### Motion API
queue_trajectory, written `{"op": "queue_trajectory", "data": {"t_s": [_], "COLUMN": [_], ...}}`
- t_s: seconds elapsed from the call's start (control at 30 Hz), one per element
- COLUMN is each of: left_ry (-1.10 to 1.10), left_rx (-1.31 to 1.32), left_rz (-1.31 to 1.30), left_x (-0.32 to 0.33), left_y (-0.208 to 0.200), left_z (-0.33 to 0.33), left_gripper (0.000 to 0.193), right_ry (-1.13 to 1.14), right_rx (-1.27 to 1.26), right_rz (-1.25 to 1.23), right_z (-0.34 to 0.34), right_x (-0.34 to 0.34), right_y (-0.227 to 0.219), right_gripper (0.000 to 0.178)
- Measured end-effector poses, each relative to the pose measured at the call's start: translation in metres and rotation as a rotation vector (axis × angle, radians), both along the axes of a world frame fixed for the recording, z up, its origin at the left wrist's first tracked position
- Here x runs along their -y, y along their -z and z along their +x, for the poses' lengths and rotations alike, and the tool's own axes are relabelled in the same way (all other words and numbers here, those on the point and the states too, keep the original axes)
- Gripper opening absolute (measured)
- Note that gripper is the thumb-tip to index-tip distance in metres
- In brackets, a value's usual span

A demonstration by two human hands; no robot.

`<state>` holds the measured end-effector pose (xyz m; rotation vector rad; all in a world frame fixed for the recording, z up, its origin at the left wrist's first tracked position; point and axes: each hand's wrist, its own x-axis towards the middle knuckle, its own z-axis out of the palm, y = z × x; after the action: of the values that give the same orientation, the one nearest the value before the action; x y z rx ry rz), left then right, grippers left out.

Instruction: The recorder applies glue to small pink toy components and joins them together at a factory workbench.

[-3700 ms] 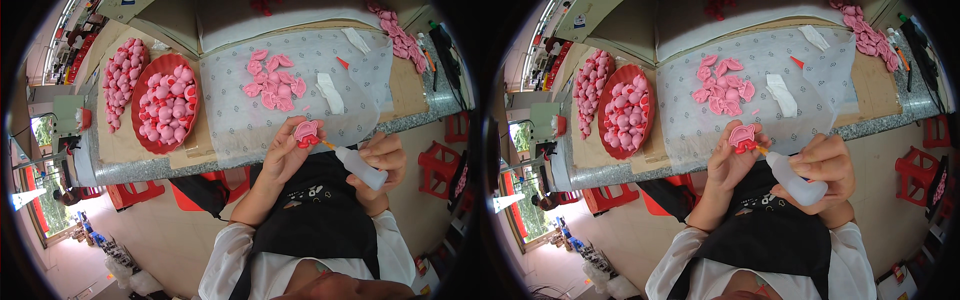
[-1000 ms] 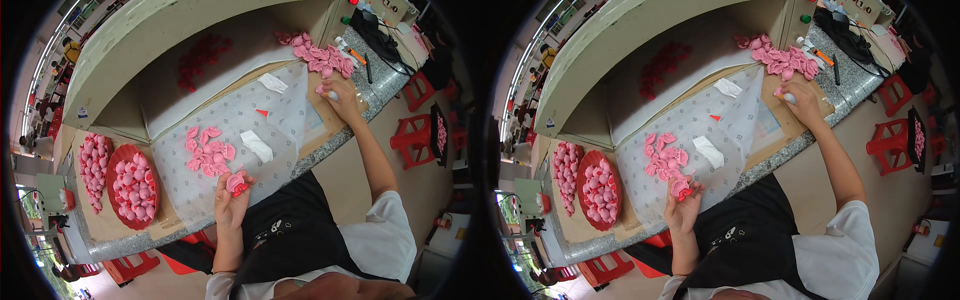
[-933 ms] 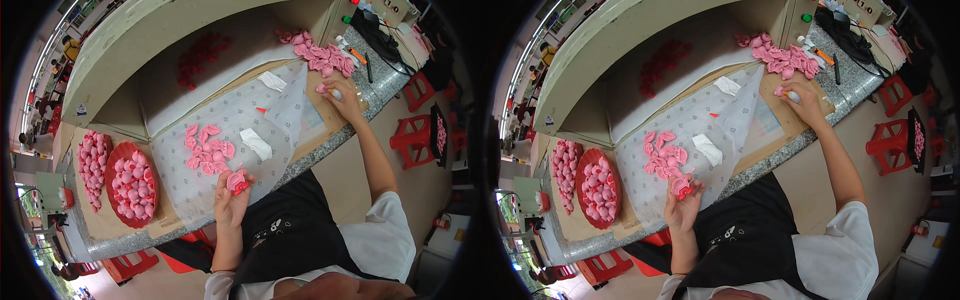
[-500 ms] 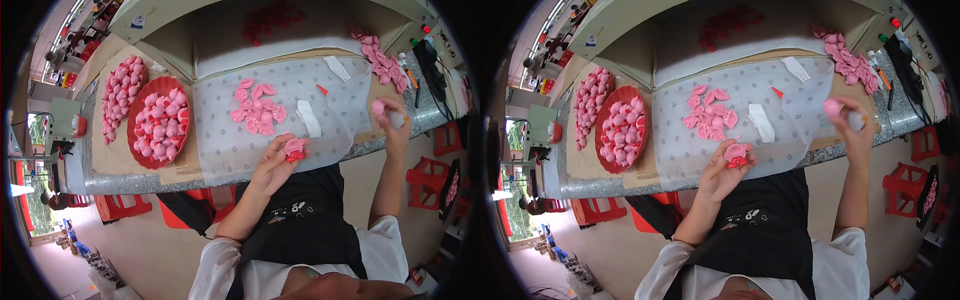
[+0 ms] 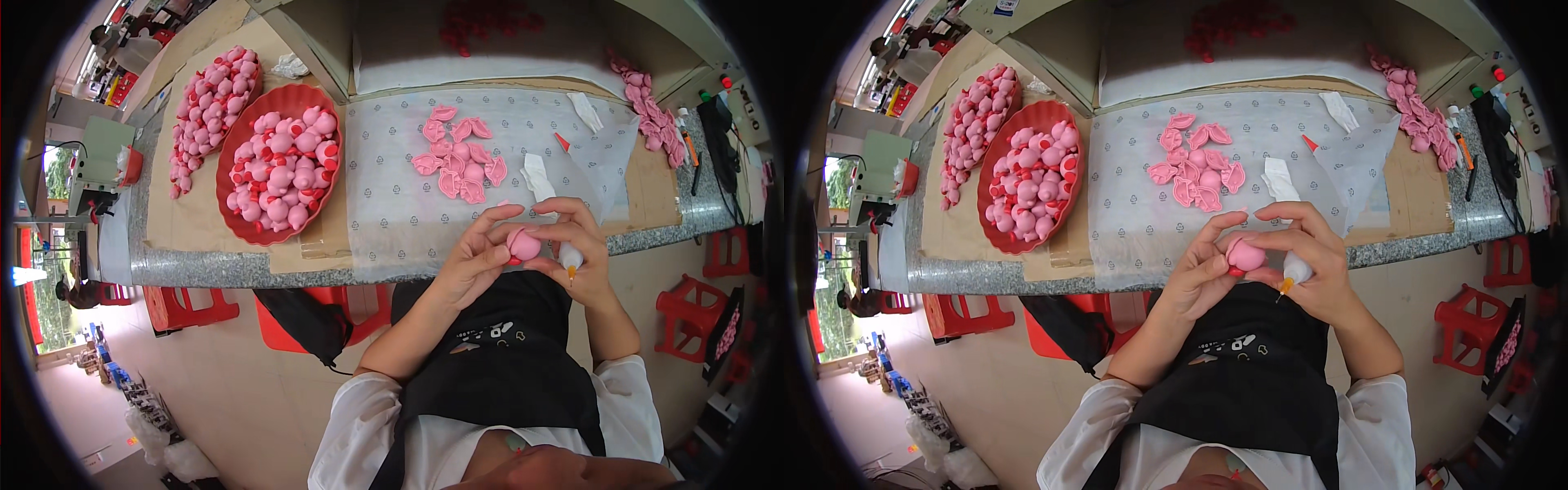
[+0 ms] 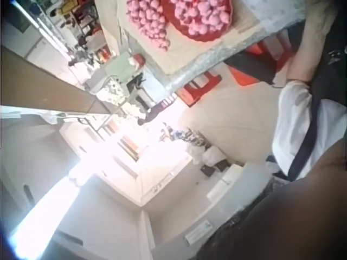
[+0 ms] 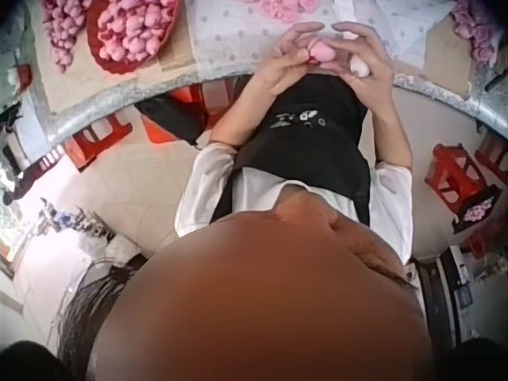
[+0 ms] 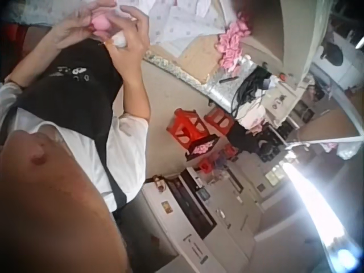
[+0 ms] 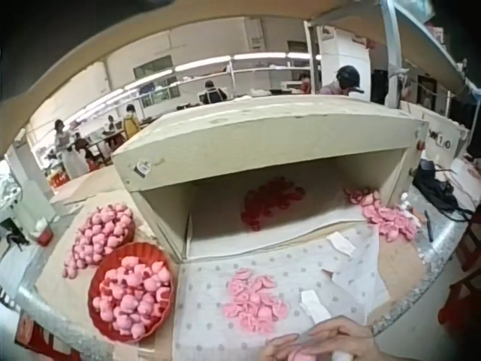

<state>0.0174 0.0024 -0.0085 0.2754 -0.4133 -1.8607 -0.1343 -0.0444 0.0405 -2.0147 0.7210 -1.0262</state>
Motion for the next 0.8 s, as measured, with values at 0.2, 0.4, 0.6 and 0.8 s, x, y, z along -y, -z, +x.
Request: {"op": "queue_trajectory", "data": {"t_s": [0.2,0.4,0.6,0.8], "left_ry": [0.038,-0.019,-0.020,-0.149], "left_rx": [0.031,0.255,0.448,0.733], "left_rz": [-0.021,-0.103,-0.213,-0.502], "left_x": [0.000,-0.001,0.000,0.012], "left_y": [-0.001,-0.009,-0.012,-0.010], "left_z": [0.003,0.008,0.013,0.022], "left_gripper": [0.058,0.063,0.057,0.048], "right_ry": [-0.045,-0.157,-0.268,-0.366], "right_rx": [0.004,-0.180,-0.113,0.276], "right_rz": [0.030,0.198,0.373,1.296], "right_z": [0.003,0.000,-0.004,-0.001], "right_x": [-0.001,0.002,0.009,0.011], "right_y": [-0.004,-0.019,-0.018,-0.006], "right_gripper": [0.035,0.036,0.033,0.042]}}
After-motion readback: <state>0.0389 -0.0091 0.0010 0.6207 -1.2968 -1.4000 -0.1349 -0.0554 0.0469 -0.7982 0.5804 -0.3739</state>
